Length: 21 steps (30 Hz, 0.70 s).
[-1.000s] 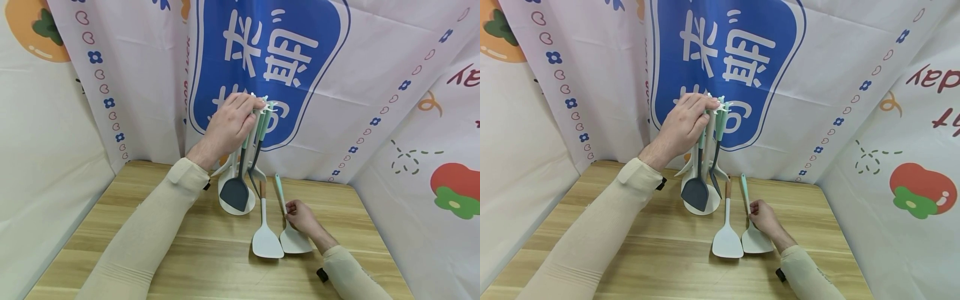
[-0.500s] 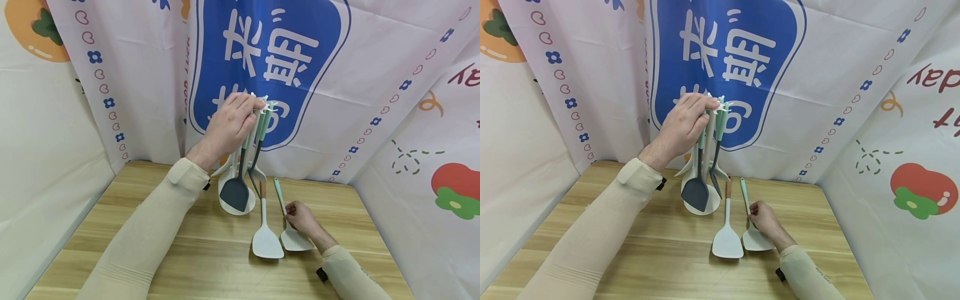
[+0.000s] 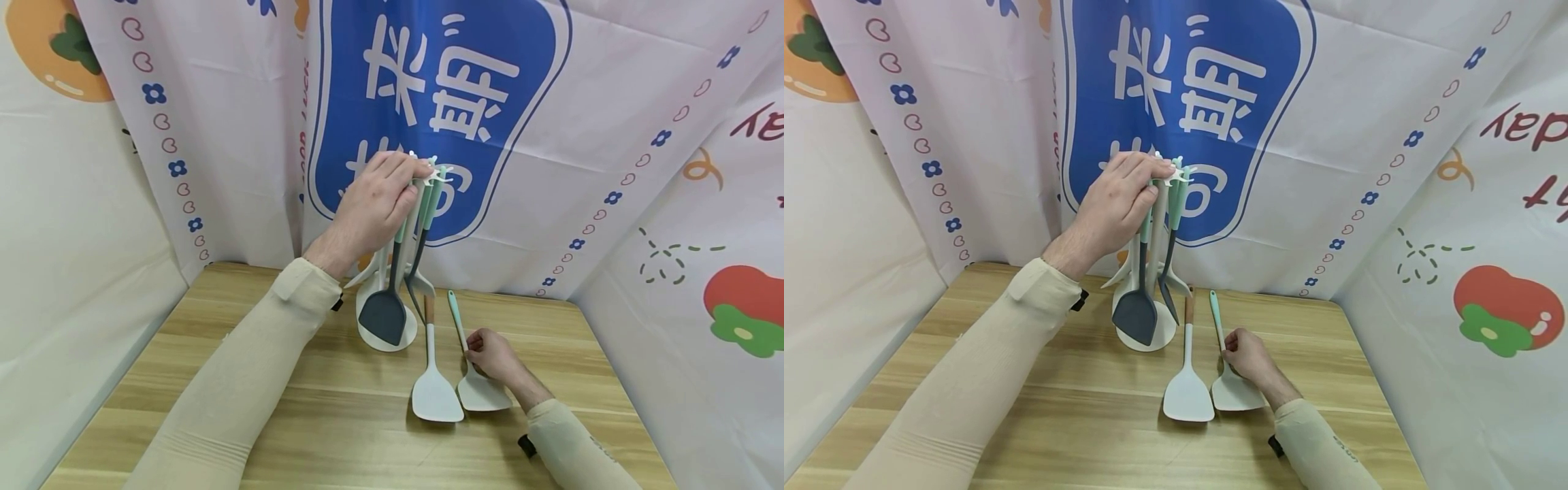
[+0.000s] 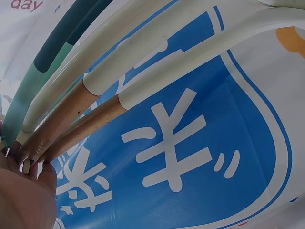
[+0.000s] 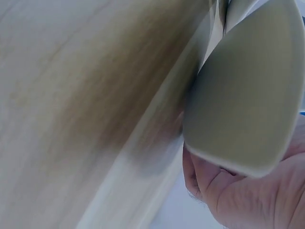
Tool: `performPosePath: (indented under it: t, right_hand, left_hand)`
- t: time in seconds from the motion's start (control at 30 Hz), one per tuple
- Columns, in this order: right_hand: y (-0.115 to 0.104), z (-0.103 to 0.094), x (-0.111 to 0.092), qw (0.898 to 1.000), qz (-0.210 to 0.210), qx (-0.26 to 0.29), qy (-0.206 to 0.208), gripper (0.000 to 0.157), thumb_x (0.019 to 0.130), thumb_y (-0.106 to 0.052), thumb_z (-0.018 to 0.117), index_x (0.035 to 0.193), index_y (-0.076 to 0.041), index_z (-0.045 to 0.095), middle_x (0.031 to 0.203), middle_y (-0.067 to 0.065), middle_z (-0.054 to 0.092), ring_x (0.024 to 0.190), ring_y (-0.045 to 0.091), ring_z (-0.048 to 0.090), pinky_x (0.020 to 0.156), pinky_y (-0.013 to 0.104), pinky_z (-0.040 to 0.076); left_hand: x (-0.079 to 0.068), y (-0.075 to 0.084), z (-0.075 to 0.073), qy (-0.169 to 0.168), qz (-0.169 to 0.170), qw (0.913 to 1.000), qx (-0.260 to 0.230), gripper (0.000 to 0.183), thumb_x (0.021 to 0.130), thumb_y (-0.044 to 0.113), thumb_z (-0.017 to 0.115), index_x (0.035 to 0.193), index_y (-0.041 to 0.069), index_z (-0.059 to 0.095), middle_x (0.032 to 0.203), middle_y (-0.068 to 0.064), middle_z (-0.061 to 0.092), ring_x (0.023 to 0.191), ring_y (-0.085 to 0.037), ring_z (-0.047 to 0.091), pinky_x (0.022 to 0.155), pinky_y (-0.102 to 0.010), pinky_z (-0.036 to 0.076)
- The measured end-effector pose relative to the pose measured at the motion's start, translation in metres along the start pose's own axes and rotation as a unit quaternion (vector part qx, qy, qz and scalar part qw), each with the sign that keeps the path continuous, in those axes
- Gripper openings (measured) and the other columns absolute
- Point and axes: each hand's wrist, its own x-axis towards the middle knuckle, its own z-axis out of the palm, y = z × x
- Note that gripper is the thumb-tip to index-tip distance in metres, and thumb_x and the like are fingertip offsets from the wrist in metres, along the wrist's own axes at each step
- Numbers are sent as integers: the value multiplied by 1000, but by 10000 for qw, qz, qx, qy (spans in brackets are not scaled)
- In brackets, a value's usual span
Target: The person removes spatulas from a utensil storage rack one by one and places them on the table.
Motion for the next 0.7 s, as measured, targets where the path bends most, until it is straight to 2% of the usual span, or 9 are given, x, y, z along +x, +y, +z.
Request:
performPosePath:
  t: [0.17,0.33,0.47,0.7]
  right_hand:
    - [-4,-3,5,9992,-267,-139,279,28,110,-9,76,130,10,71,121,25,78,110,35,79,92,46,70]
    - [-19,-7,4,9983,-427,21,404,35,113,-13,72,141,10,69,131,28,77,124,45,80,106,55,70]
    - [-31,-10,4,9975,-527,123,459,38,115,-18,71,144,7,68,136,27,76,127,46,79,106,55,70]
    - [-44,-14,7,9940,-819,392,615,36,117,-17,69,146,5,68,142,28,75,131,46,78,105,54,70]
  left_hand:
    - [0,0,0,11,7,10000,-13,46,123,27,41,158,13,67,166,-9,65,165,-32,50,151,-42,28]
    - [0,0,1,38,14,10000,-18,46,123,27,41,157,13,67,166,-9,66,165,-32,50,151,-42,28]
    - [0,0,0,47,4,10000,-22,46,123,28,41,157,13,68,166,-9,66,165,-31,50,151,-41,28]
    - [0,0,1,54,18,10000,-4,46,122,27,41,157,13,67,165,-9,66,165,-32,50,151,-42,28]
